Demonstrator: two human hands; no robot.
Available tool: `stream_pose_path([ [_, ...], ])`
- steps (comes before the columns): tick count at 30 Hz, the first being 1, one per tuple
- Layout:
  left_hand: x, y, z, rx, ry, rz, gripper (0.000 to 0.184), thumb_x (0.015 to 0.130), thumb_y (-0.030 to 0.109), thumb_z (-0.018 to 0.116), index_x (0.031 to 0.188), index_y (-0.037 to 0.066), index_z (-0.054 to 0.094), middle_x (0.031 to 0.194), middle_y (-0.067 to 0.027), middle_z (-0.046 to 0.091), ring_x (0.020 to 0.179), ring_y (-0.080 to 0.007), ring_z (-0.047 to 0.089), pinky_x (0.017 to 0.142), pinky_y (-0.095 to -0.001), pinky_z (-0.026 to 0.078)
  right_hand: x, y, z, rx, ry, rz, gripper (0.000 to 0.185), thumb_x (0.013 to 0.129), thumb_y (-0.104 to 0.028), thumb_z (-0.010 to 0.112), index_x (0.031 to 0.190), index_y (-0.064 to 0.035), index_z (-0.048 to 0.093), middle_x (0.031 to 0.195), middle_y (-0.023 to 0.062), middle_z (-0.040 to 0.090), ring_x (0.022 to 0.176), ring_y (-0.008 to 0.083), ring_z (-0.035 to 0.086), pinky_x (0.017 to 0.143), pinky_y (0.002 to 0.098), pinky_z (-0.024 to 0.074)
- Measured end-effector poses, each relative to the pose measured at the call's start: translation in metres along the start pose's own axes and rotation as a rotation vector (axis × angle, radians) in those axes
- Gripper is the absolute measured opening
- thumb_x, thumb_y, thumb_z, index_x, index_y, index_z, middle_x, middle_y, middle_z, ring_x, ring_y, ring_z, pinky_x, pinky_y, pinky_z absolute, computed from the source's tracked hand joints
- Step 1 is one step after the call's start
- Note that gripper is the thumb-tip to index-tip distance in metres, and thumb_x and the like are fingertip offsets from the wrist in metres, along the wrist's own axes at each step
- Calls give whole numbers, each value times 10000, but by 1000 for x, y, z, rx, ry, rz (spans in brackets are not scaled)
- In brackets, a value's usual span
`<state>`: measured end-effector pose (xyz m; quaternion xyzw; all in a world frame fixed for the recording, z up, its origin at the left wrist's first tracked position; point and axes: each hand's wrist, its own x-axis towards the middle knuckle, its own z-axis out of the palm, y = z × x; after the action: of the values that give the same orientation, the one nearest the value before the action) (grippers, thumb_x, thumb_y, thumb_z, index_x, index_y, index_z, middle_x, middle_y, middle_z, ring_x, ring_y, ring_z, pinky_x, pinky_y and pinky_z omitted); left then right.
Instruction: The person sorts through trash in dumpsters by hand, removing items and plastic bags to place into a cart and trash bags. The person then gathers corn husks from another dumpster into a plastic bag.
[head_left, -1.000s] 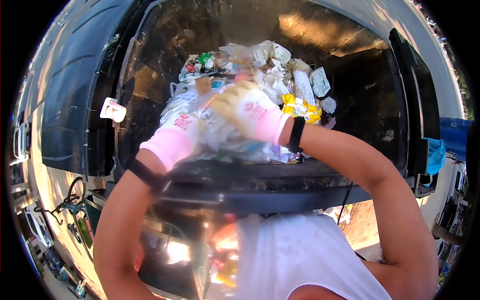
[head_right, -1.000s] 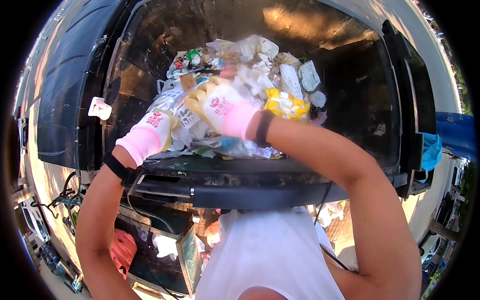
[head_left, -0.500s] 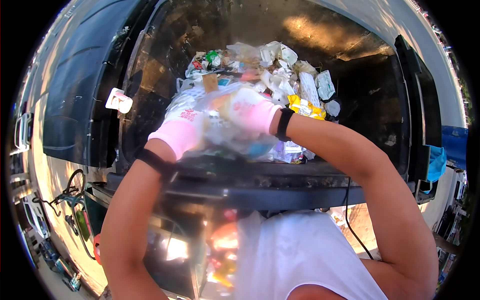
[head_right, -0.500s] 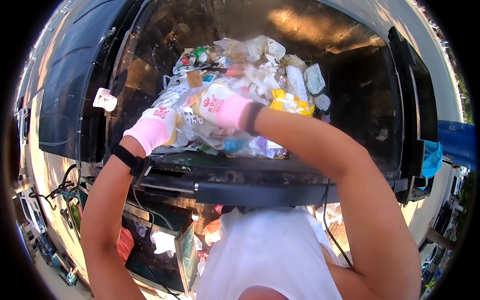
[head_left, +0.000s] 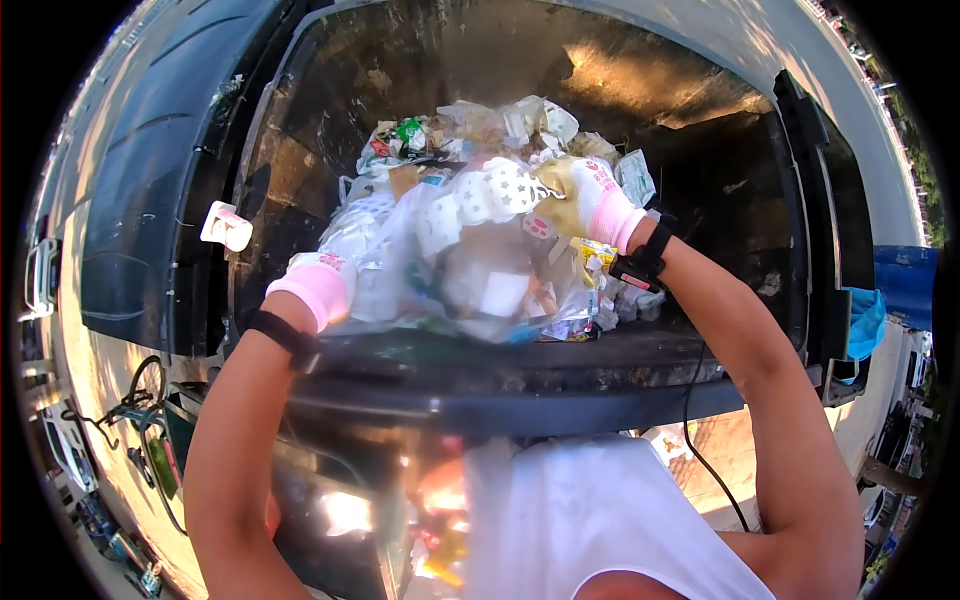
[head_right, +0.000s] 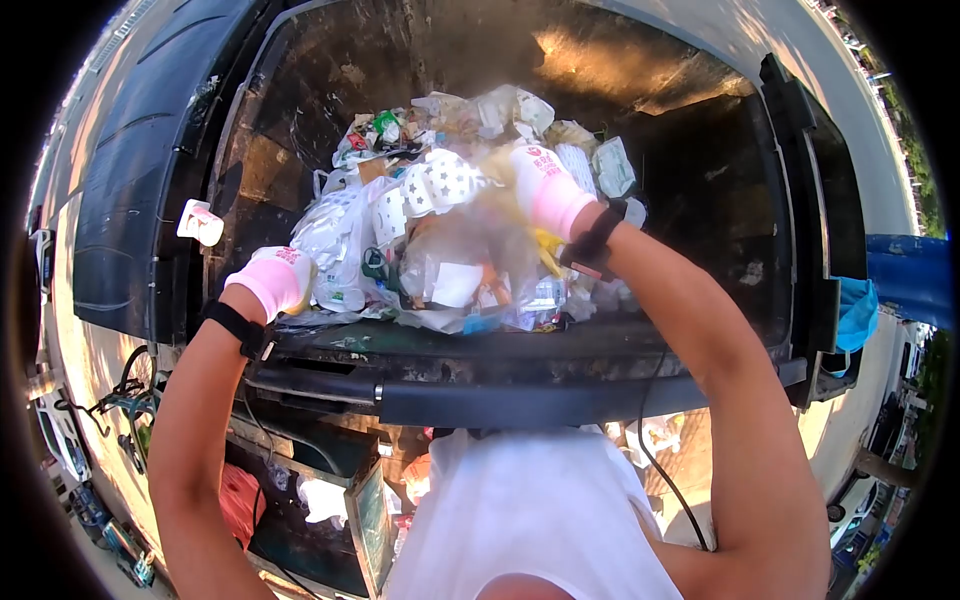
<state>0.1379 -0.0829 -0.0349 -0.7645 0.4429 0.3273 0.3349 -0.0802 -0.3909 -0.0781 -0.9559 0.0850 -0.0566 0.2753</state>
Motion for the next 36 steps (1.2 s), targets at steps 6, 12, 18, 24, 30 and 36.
stream_pose_path([
  [6,29,-2,17,-210,150,52,370,927,146,613,1271,94,741,1222,-197,752,1131,-387,731,924,-434,588,-4,-63,-39,110,85,98,199,772,-183,747,915,-45,743,932,184,724,896,395,685,783,449,546],
  [12,10,5,2,-162,112,11,328,913,156,637,1202,69,765,1189,-215,756,1110,-402,733,911,-437,593,-25,-75,-71,169,302,44,236,871,-221,772,902,11,742,777,160,702,705,248,687,637,361,528],
  [18,24,-16,42,-188,20,27,409,946,161,587,1331,126,721,1264,-189,740,1178,-391,705,982,-413,566,-33,-57,-91,819,534,405,250,966,-225,798,979,19,743,867,-36,710,774,26,623,662,232,521],
  [24,28,-24,66,-395,-27,104,473,989,187,552,1450,200,656,1341,-184,707,1247,-337,683,1042,-362,521,-51,-38,-81,1304,530,535,232,993,-219,767,1086,-9,737,972,19,752,843,73,684,758,231,548],
  [30,-50,-3,3,-552,142,251,517,962,265,636,1470,168,641,1292,-219,731,1212,-315,712,1028,-346,528,-59,-28,-73,1435,508,568,292,1021,-225,727,1158,32,727,1059,69,764,886,115,715,794,261,573],
  [36,-96,-5,-39,-764,284,134,446,980,305,619,1330,40,700,1038,-201,771,923,-259,732,879,-341,555,-64,-35,-70,1491,437,601,305,1058,-235,668,1188,37,718,1082,83,768,917,136,725,816,281,582],
])
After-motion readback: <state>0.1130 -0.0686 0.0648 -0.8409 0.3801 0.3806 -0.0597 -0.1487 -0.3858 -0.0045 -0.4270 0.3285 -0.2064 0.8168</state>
